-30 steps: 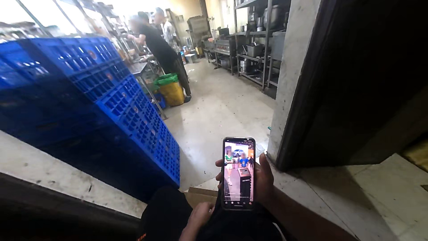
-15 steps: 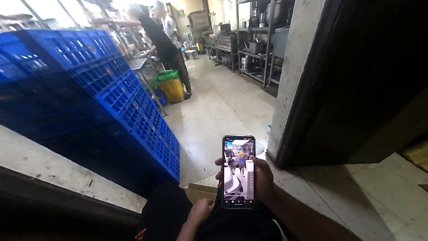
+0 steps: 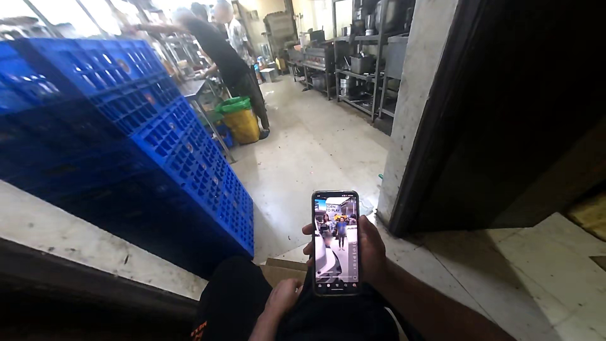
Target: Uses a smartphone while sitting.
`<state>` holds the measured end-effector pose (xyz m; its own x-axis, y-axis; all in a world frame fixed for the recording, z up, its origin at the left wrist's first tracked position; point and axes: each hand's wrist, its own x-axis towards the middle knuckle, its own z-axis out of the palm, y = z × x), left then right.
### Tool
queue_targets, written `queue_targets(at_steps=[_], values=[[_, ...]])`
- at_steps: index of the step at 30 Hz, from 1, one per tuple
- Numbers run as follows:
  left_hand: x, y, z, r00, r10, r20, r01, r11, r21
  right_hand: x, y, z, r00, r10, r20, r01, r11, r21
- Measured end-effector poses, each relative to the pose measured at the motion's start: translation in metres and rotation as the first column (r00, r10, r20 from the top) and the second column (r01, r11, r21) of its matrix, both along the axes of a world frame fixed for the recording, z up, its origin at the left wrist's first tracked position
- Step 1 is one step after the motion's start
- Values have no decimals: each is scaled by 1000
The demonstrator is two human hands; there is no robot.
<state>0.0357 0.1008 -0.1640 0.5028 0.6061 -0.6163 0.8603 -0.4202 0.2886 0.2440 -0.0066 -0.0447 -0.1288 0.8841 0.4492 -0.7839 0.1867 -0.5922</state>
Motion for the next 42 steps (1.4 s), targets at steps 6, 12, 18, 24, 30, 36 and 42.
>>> queue_targets(at_steps=[6, 12, 18, 24, 30, 36, 42], values=[[-2, -2, 1, 999, 5, 42, -6, 1000, 10, -2, -1, 2, 1000, -6, 3, 6, 1000, -21], [0, -2, 6, 1000, -5, 16, 5, 1000, -3, -2, 1, -2, 997, 69, -23, -69, 998, 3], [-2, 1, -3, 999, 8, 43, -8, 1000, 7, -3, -1, 0, 1000, 16, 10, -15, 999, -32], [-2, 0, 1, 1000, -6, 28, 5, 1000, 8, -3, -1, -1, 999, 35, -12, -36, 998, -42], [-2, -2, 5, 999, 0, 37, 0, 1000, 1, -4, -4, 5, 1000, -3, 15, 6, 972, -234], [-3, -1, 2, 998, 0, 60, 0, 1000, 4, -3, -6, 1, 999, 24, 46, -14, 978, -208], [-3, 1, -3, 999, -14, 51, 13, 1000, 21, -4, -4, -4, 998, 55, 29, -48, 978, -202]])
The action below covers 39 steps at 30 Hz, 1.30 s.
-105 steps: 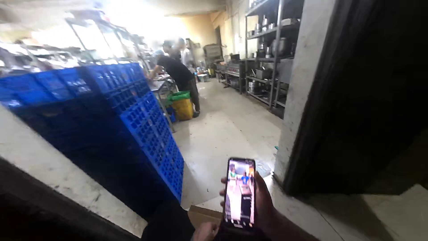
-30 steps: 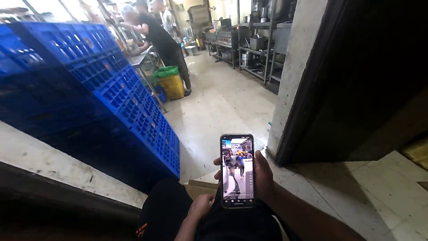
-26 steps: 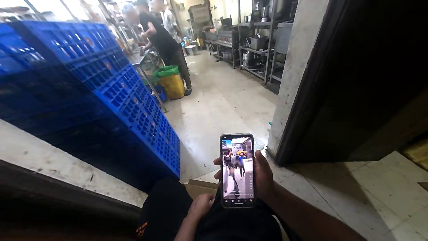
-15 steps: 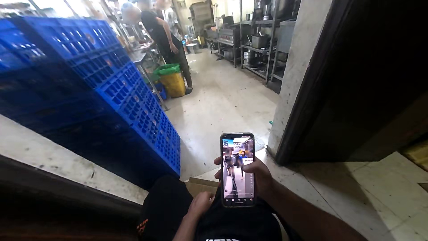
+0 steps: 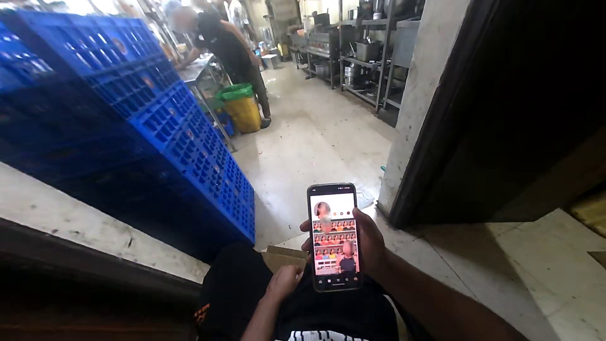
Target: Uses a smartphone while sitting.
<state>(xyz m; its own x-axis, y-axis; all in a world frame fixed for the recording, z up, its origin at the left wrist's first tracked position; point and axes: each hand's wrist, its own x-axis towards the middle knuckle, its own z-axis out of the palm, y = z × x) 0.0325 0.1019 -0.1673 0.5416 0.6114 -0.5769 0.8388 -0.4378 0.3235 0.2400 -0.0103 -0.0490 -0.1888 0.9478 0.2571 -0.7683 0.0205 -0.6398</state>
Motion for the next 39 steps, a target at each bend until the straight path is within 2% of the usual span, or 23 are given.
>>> queue_targets(at_steps=[7, 16, 18, 20, 21, 23, 26, 28, 31, 35, 39], values=[[1, -1, 4, 1000, 18, -25, -18, 1000, -13, -4, 1, 0, 999, -48, 15, 48, 999, 23], [0, 1, -1, 1000, -9, -2, 9, 1000, -11, -3, 2, -3, 999, 31, -30, -30, 999, 33], [-1, 2, -2, 1000, -11, -4, 11, 1000, -5, -1, 1, -3, 998, 7, -63, -9, 1000, -22], [0, 1, 0, 1000, -7, -13, 7, 1000, -5, -4, -6, 8, 987, -155, 49, 161, 970, -180], [0, 0, 3, 1000, -1, -16, 1, 1000, -10, -5, -7, 10, 981, -175, 88, 191, 956, -221], [0, -1, 4, 1000, 4, -18, -4, 1000, -13, -5, -6, 10, 991, -116, 68, 127, 973, -190], [2, -2, 7, 999, 18, -34, -18, 1000, -13, -3, 0, 7, 998, 63, -23, -63, 998, 16], [2, -3, 10, 999, 24, -41, -25, 1000, -15, -4, 1, 8, 999, 47, -17, -46, 998, 48], [0, -2, 5, 1000, 18, -15, -18, 1000, -13, -7, -3, 10, 997, -76, 9, 77, 995, -61], [1, -1, 4, 1000, 8, -30, -9, 1000, -10, -4, 3, 3, 999, 46, -11, -46, 998, 33], [1, 1, 2, 999, 8, -34, -8, 1000, -19, -3, 3, -2, 999, 35, 0, -35, 999, 11]])
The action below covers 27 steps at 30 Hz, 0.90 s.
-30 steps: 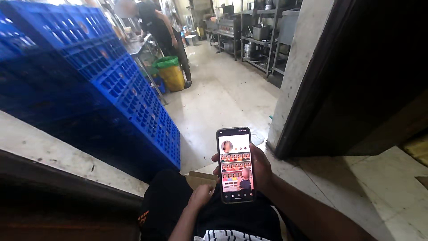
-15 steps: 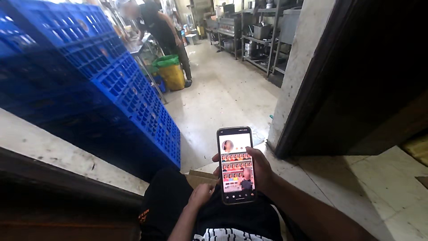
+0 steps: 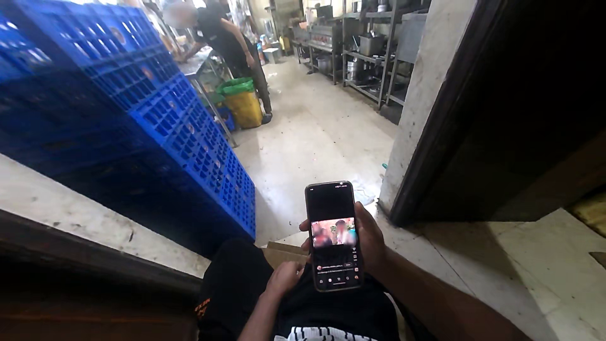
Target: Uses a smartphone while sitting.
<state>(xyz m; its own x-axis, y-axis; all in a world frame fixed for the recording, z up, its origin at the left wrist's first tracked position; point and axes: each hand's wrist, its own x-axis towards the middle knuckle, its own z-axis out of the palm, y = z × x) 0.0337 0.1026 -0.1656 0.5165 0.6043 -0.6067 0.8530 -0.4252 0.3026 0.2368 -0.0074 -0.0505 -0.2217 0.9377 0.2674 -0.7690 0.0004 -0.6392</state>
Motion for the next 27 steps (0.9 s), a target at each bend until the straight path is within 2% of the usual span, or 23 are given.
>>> queue_targets(at_steps=[10, 12, 17, 21, 27], values=[[-1, 0, -1, 1000, -5, 9, 5, 1000, 9, 0, 0, 1, 1000, 26, -7, -26, 999, 38], [-1, 0, -2, 1000, -6, 20, 6, 1000, 14, -1, 0, 1, 1000, -17, 8, 17, 1000, 21], [-2, 1, -3, 1000, -4, 20, 4, 1000, 9, 4, 6, -11, 988, 136, -80, -122, 980, 159], [-1, 0, 0, 1000, 1, 14, -1, 1000, 4, -4, -3, 10, 997, 67, -40, -63, 993, 96], [-1, -1, 2, 1000, -9, 29, 9, 1000, 11, -3, -2, 4, 1000, -1, -1, 1, 1000, 23]])
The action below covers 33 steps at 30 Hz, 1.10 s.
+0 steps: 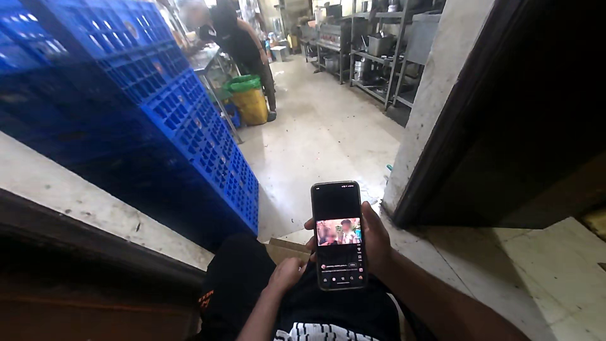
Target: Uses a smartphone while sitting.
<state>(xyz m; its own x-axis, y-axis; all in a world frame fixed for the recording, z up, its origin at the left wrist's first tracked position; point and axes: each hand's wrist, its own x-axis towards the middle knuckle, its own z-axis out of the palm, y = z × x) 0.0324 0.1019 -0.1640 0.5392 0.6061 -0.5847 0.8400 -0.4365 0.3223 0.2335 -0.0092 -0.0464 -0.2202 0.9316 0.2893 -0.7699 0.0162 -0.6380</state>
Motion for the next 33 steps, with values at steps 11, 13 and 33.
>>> queue_targets(at_steps=[11, 13, 33], values=[[0, 0, 0, 1000, 12, -5, -12, 1000, -11, 0, 0, -1, 1000, 0, -7, 0, 1000, 18], [0, 0, 0, 1000, 7, 2, -7, 1000, -5, -1, 0, -1, 1000, -1, -7, 1, 1000, 12], [-5, 14, -38, 1000, -25, 1, 25, 1000, 9, -2, -1, -1, 1000, 14, -23, -15, 1000, -16]])
